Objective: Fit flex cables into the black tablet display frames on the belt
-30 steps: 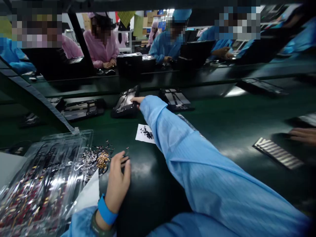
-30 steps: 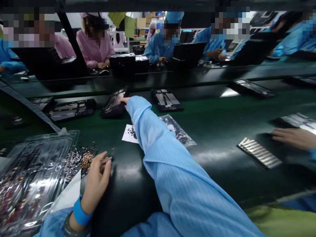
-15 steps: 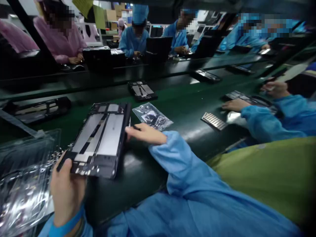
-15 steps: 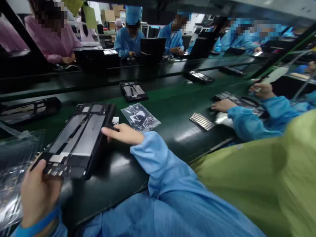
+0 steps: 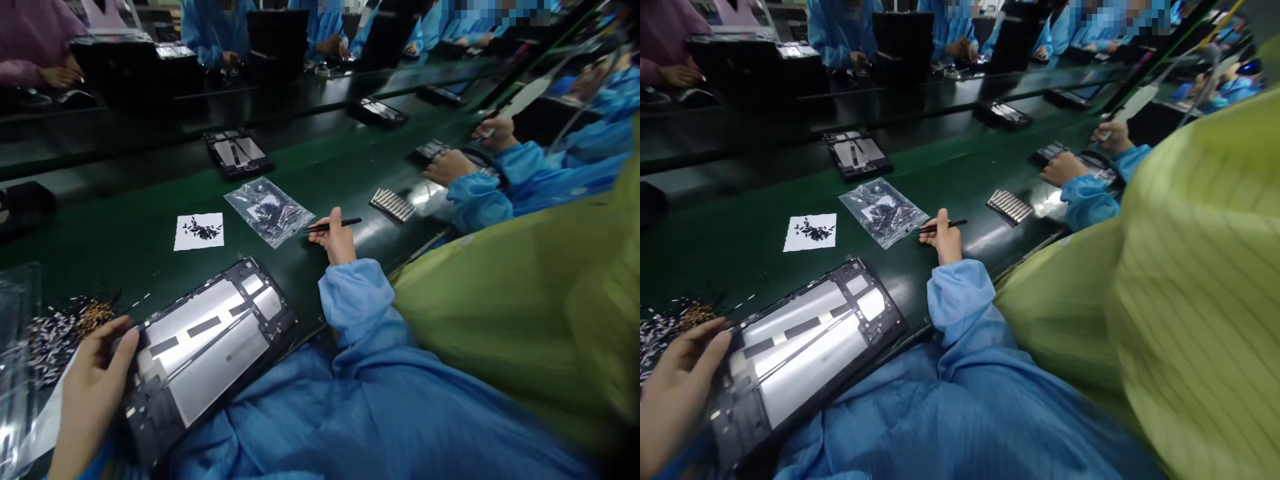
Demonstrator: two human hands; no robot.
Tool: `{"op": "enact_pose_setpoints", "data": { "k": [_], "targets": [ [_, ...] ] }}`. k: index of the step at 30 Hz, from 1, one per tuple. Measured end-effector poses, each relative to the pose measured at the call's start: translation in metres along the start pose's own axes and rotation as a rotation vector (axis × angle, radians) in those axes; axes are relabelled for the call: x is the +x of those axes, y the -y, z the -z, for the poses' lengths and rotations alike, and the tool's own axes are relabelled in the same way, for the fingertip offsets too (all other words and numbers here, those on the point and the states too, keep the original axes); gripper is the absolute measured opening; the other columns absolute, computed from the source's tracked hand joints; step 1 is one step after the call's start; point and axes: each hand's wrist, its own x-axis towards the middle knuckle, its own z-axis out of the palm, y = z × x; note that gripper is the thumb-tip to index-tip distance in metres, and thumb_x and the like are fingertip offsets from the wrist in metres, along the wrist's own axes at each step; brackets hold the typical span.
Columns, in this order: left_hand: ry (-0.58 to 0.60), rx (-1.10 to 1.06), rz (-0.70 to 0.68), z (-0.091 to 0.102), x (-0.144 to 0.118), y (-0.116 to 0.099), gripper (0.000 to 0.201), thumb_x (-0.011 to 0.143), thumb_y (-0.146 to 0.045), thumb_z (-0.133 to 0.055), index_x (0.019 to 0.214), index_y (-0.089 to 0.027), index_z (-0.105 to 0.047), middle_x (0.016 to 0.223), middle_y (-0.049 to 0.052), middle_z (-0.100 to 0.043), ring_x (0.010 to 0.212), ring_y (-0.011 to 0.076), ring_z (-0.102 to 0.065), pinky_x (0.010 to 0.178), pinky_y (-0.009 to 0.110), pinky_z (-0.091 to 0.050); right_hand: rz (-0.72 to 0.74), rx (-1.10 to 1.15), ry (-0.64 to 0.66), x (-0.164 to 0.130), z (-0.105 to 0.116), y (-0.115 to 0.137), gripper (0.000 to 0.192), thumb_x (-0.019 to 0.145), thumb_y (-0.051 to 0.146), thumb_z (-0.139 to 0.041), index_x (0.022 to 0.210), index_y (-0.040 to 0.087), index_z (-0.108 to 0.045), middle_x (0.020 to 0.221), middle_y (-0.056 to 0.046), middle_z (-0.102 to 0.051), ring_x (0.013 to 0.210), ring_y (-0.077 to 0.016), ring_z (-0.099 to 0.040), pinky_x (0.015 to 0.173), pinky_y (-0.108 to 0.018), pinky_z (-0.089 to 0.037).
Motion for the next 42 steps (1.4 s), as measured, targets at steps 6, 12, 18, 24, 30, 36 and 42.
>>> {"op": "enact_pose_setpoints", "data": {
  "k": [6,12,18,24,30,36,42],
  "targets": [
    [-0.122,0.095,0.074,-0.008,0.002,-0.002,0.060,0.064,-0.060,-0.069,0.109,-0.020,-0.070,0.112,0.008,-0.070,0.108,0.0322,-0.064,0.105,0.049,-0.046,0.070,-0.026,0.117,0.002,-0.001,-0.005,0.031,0.071,0.035,-0.078,0.080,0.019,-0.053,0.068,0.005,-0.063,0.066,-0.0073,-0.066,0.070,-0.021,-0.058],
    [0.024,0.253,0.068,-0.009,0.005,-0.003,0.047,0.070,-0.058,-0.060,0.101,-0.025,-0.071,0.107,0.005,-0.071,0.102,0.0315,-0.064,0.101,0.049,-0.045,0.153,-0.177,0.163,0.006,0.000,-0.016,0.027,0.070,0.031,-0.078,0.081,0.020,-0.056,0.072,0.006,-0.064,0.071,-0.0088,-0.067,0.073,-0.023,-0.057],
    [0.019,0.327,0.077,-0.009,0.007,-0.004,0.041,0.073,-0.054,-0.057,0.102,-0.028,-0.071,0.105,0.001,-0.070,0.100,0.0285,-0.063,0.098,0.045,-0.048,0.291,-0.310,0.108,0.013,-0.001,-0.018,0.015,0.079,0.033,-0.068,0.086,0.021,-0.061,0.080,0.003,-0.065,0.078,-0.0108,-0.067,0.072,-0.023,-0.056],
    [0.044,0.355,0.058,-0.006,0.007,0.004,0.039,0.080,-0.054,-0.055,0.106,-0.028,-0.069,0.107,-0.004,-0.070,0.104,0.0299,-0.064,0.094,0.055,-0.049,0.270,-0.388,0.036,0.019,-0.007,-0.015,0.019,0.079,0.034,-0.068,0.091,0.019,-0.070,0.084,0.000,-0.069,0.077,-0.0136,-0.068,0.075,-0.029,-0.057],
    [0.073,0.367,-0.017,-0.005,0.001,0.004,0.038,0.089,-0.054,-0.045,0.111,-0.029,-0.064,0.108,-0.011,-0.066,0.110,0.0272,-0.062,0.076,0.041,-0.055,0.310,-0.398,-0.020,0.020,-0.001,-0.020,0.024,0.082,0.042,-0.062,0.086,0.019,-0.067,0.075,0.001,-0.065,0.075,-0.0139,-0.069,0.075,-0.028,-0.056],
    [0.067,0.392,-0.049,-0.006,0.001,0.002,0.039,0.092,-0.051,-0.043,0.114,-0.025,-0.061,0.108,-0.012,-0.066,0.109,0.0273,-0.063,0.061,0.028,-0.050,0.357,-0.379,0.036,0.021,0.002,-0.024,0.023,0.082,0.042,-0.063,0.086,0.020,-0.066,0.075,0.001,-0.065,0.074,-0.0131,-0.069,0.074,-0.027,-0.055],
    [0.102,0.368,-0.115,-0.005,-0.002,0.002,0.042,0.095,-0.047,-0.034,0.117,-0.019,-0.056,0.123,-0.011,-0.062,0.108,0.0320,-0.060,0.053,0.021,-0.039,0.404,-0.416,0.044,0.029,0.004,-0.031,0.019,0.080,0.039,-0.067,0.086,0.020,-0.066,0.077,0.001,-0.067,0.075,-0.0137,-0.068,0.076,-0.029,-0.055]
  ]
}}
